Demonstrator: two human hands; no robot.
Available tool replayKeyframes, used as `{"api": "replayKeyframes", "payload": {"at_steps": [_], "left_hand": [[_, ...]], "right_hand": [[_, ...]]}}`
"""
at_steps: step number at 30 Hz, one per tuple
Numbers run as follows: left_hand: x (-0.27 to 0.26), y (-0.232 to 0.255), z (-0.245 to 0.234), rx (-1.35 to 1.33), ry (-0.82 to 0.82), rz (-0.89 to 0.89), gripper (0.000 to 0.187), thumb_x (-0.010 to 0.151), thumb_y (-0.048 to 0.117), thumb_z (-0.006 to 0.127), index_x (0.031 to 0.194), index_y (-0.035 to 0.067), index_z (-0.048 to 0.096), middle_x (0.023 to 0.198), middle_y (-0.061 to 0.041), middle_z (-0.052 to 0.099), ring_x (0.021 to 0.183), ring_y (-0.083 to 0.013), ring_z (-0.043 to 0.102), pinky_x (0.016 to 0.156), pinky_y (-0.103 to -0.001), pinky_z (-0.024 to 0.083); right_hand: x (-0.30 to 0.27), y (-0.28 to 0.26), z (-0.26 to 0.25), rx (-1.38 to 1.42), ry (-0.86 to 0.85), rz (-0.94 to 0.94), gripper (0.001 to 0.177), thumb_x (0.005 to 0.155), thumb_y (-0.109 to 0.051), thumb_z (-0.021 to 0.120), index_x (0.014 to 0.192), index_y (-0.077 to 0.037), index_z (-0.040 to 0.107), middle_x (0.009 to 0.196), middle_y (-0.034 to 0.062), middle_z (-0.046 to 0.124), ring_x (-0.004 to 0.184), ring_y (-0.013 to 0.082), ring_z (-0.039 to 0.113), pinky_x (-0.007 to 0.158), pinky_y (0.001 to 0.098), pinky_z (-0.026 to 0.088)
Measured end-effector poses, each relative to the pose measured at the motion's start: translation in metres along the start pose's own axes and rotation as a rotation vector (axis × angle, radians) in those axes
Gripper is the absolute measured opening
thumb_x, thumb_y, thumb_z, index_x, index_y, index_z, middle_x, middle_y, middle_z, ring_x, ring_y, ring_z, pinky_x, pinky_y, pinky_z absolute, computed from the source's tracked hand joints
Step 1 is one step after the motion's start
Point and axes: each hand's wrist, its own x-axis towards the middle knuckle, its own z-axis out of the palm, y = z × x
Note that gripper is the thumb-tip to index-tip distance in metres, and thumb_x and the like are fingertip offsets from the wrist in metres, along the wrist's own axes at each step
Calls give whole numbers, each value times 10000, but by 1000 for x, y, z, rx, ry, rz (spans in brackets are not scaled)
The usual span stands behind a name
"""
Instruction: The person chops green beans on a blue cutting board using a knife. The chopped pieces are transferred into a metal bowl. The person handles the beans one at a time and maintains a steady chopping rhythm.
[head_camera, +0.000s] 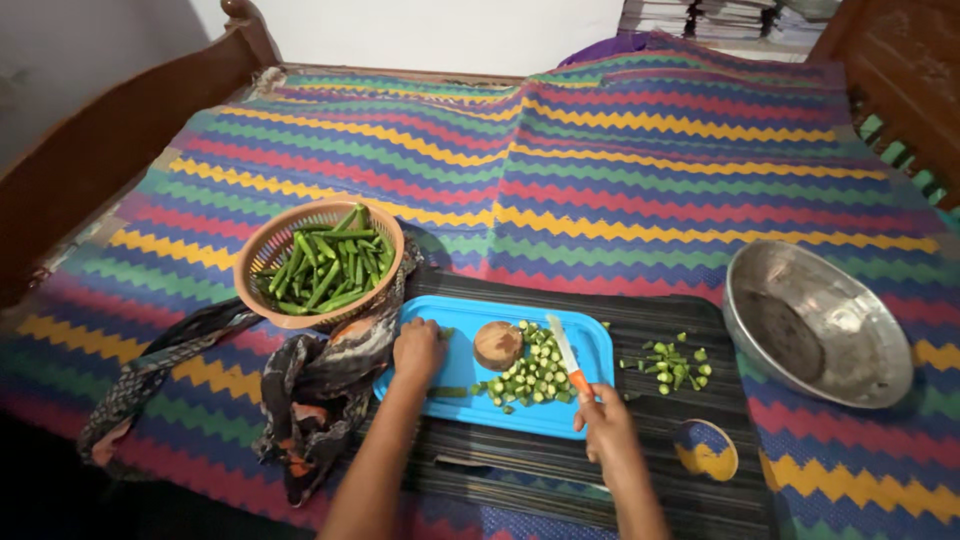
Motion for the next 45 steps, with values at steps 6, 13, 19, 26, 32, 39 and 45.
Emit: {"api": "replayKeyframes", "payload": {"at_steps": [6, 13, 19, 26, 32, 39, 45], "left_hand": [[1, 43, -24, -252, 156, 83, 136, 783, 224, 785, 891, 141, 784, 959, -100, 734, 937, -346, 681, 810, -497, 551], [-16, 105, -37, -348, -12, 219, 250, 730, 174, 790, 965, 246, 834, 946, -98, 730, 911, -363, 671, 802, -502, 539], [-16, 105, -38, -354, -75, 132, 210, 730, 205, 816, 936, 242, 827, 948, -46, 722, 941, -339, 650, 816, -474, 543], [-11, 102, -30, -351, -104, 130, 226, 697, 172, 837, 912, 240, 822, 971, -22, 728, 974, -320, 659, 845, -465, 543], [-8, 98, -24, -367, -122, 114, 243, 696, 163, 834, 926, 243, 826, 992, -19, 737, 1000, -315, 662, 868, -456, 541], [-4, 98, -15, -366, -93, 90, 219, 707, 131, 803, 907, 217, 824, 950, -65, 755, 976, -308, 689, 836, -460, 556], [-2, 100, -24, -394, -136, 51, 209, 687, 176, 834, 892, 213, 821, 933, -84, 755, 945, -322, 696, 808, -460, 560]], "right_hand": [[-14, -11, 29, -633, 100, -160, 389, 1005, -354, 552, 1369, -218, 543, 714, 89, 724, 647, 246, 726, 624, 411, 556], [-35, -34, 53, -836, 182, -355, 453, 982, -336, 536, 1434, -340, 505, 1108, 96, 765, 904, 369, 738, 710, 476, 587], [-34, -30, 68, -845, 142, -364, 446, 999, -331, 544, 1444, -351, 525, 1150, 69, 759, 928, 336, 741, 726, 456, 592], [-31, -33, 76, -907, 114, -341, 461, 1002, -316, 531, 1463, -323, 512, 1160, 57, 757, 906, 299, 755, 693, 430, 603], [-30, -41, 81, -977, 69, -270, 459, 1004, -294, 528, 1462, -313, 498, 1194, 45, 742, 907, 298, 753, 685, 440, 607], [-15, -44, 95, -1088, 66, -263, 457, 1003, -271, 553, 1457, -302, 517, 1095, 78, 758, 913, 333, 732, 736, 480, 575], [2, -37, 96, -966, 57, -299, 460, 977, -212, 563, 1432, -272, 538, 1065, 84, 769, 925, 336, 728, 749, 482, 565]]}}
